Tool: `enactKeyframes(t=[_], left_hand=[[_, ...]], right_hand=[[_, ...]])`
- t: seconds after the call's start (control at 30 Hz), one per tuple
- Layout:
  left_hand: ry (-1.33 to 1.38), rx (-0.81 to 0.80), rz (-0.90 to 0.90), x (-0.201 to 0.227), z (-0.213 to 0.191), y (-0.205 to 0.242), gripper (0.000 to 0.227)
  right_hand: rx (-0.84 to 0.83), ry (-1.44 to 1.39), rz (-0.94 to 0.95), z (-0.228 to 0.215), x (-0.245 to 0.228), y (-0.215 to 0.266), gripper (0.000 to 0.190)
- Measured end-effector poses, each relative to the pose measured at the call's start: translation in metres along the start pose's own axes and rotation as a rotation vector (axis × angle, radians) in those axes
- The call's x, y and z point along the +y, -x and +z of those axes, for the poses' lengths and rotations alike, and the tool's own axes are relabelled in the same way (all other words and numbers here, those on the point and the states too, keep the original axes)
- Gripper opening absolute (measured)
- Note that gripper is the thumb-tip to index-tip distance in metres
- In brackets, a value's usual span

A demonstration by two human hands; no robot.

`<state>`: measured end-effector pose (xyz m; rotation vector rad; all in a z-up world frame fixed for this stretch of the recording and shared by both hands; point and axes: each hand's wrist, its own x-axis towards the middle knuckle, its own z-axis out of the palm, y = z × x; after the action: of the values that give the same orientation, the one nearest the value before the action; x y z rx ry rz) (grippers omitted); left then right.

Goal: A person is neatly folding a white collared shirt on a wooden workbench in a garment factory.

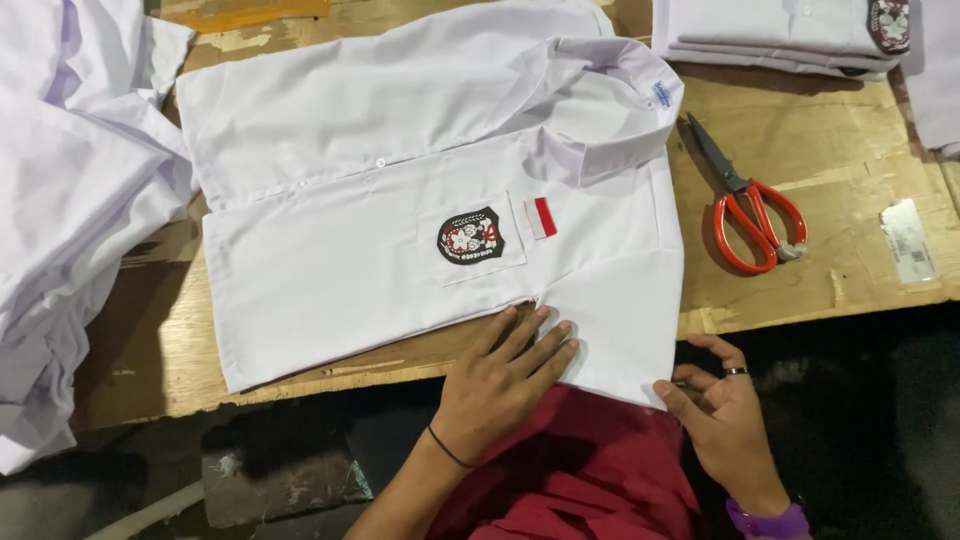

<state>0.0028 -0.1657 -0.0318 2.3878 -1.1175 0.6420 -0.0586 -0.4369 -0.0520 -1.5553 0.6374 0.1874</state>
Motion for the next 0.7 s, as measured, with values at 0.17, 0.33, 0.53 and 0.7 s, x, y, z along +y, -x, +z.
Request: enactKeyframes(t=[0.17, 0.33, 0.53, 0.7], left_hand=[[0.115, -0.073, -0.021, -0.001, -0.018, 0.007, 0.033], [-0.071, -0.014, -0.217, -0.073, -0.080, 0.037, 0.048], [-0.215, -0.024, -0.577, -0.190, -0.114, 0.053, 0.045], [-0.275, -0.328, -0.865, -0.237, -0.098, 0.035, 0.060]], right_hand=[[0.042, 0.103, -0.012, 0.004, -0.019, 0.009, 0.057], [0.172, 0.237, -0.239, 0.004, -0.052, 0.004, 0.049], [0.153, 0.487, -0.738, 0.033, -0.114, -0.025, 0.045], [0.045, 0.781, -0.794, 0.095, -0.111, -0.055, 0.073]])
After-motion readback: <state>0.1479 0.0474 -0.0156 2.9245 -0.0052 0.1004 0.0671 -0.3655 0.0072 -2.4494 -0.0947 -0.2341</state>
